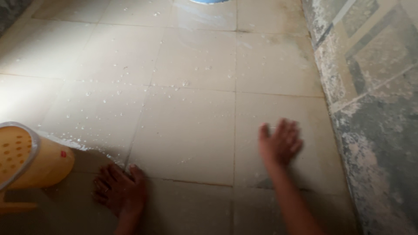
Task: The person scrubs a tiled floor by hand using soapy water and a plastic mug to pour water from a bucket, cleaning different sections of the surface.
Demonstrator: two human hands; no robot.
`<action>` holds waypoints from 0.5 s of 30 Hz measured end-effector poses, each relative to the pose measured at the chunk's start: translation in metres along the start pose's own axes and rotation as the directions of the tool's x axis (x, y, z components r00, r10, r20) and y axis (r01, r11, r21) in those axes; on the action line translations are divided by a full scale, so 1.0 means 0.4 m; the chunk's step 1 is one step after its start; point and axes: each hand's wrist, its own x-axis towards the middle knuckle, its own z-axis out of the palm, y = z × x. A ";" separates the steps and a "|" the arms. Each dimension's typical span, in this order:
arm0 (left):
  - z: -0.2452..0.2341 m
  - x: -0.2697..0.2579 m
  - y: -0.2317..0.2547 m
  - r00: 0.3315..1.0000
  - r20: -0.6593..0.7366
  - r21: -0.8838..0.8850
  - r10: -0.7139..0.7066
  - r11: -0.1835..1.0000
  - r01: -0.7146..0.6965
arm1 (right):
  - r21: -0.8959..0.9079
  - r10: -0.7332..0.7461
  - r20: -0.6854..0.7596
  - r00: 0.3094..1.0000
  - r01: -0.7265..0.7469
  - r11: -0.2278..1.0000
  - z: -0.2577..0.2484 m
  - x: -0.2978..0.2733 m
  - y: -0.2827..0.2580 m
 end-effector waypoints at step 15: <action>-0.003 0.002 0.003 0.993 -0.115 0.076 0.031 0.997 -0.023 | 0.297 -0.770 0.118 0.627 0.718 0.630 -0.021 -0.151 -0.457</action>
